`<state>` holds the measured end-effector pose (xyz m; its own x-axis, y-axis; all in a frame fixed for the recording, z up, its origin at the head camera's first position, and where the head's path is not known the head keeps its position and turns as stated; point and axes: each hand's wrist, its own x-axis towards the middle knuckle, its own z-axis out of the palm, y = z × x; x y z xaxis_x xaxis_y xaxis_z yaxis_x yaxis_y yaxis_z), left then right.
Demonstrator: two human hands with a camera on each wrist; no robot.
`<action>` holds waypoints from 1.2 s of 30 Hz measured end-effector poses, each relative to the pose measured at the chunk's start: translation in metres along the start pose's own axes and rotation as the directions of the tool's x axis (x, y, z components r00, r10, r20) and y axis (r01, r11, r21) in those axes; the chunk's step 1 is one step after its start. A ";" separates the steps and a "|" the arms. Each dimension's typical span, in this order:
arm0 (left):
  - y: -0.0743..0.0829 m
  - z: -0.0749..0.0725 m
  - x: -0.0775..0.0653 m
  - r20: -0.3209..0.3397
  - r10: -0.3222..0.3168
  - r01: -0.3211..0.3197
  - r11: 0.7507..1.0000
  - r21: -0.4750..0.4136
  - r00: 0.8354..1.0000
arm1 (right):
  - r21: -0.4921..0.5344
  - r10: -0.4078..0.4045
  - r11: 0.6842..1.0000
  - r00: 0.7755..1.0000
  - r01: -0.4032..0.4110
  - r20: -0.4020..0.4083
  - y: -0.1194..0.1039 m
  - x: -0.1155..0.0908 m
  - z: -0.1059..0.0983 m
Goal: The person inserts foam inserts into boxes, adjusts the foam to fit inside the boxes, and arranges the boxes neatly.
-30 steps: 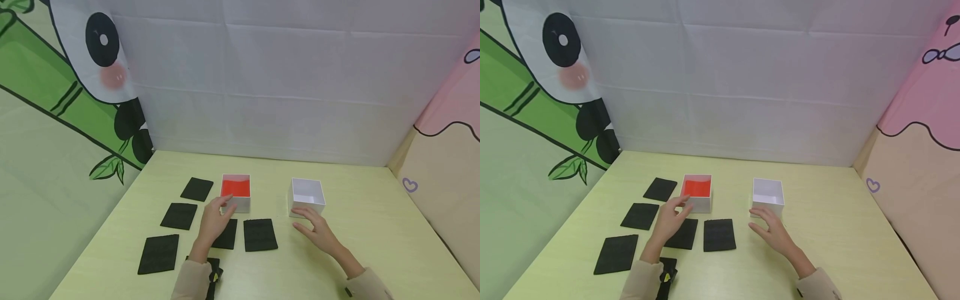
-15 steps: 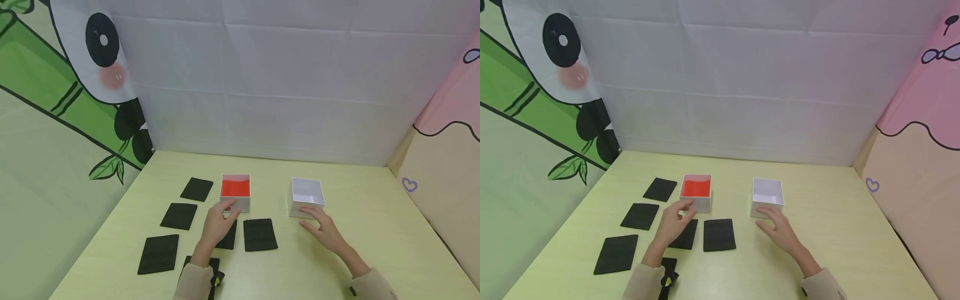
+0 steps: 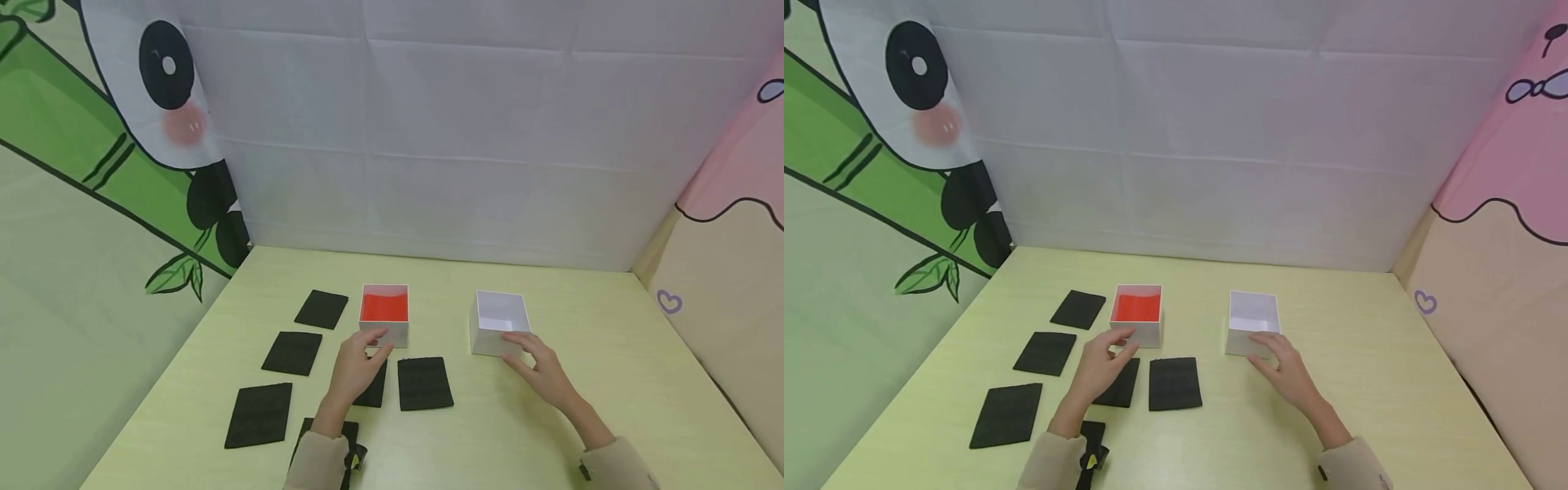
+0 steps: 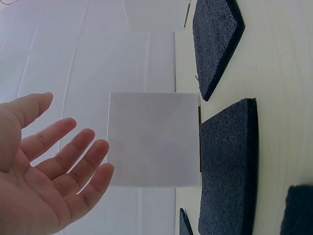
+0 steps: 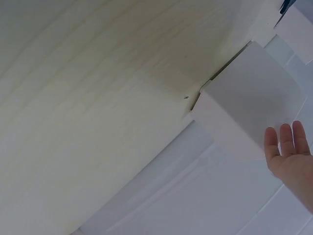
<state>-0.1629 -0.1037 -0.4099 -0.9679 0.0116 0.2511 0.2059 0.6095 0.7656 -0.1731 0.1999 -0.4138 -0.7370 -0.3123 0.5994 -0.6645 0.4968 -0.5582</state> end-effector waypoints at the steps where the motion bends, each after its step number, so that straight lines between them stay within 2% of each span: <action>1: 0.000 0.000 0.000 0.000 0.001 -0.001 1.000 -0.003 1.000 | -0.009 -0.001 1.000 1.000 0.001 -0.003 0.006 -0.001 0.000; 6: 0.001 0.000 -0.002 0.006 0.004 -0.004 1.000 -0.017 1.000 | -0.034 0.023 0.999 0.999 -0.024 -0.033 0.036 -0.007 0.002; 15: 0.001 0.001 -0.002 0.030 0.008 -0.008 1.000 -0.007 1.000 | -0.052 0.144 0.987 0.979 -0.153 -0.145 0.047 -0.004 -0.005; 22: 0.002 0.002 -0.003 0.034 0.012 -0.013 1.000 0.004 0.999 | -0.094 0.249 0.959 0.955 -0.267 -0.162 0.053 0.001 -0.010; 28: 0.002 0.002 -0.004 0.040 0.014 -0.014 1.000 0.006 0.999 | -0.113 0.307 0.940 0.941 -0.323 -0.139 0.061 0.003 -0.012; 36: 0.002 0.002 -0.004 0.064 0.014 -0.014 1.000 0.006 0.998 | -0.054 0.404 0.913 0.915 -0.404 -0.011 0.070 0.007 -0.014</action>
<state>-0.1592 -0.1009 -0.4108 -0.9722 0.0709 0.2233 0.2190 0.6137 0.7586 -0.2231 0.2432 -0.4403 -0.9412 -0.0766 0.3291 -0.3028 0.6237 -0.7206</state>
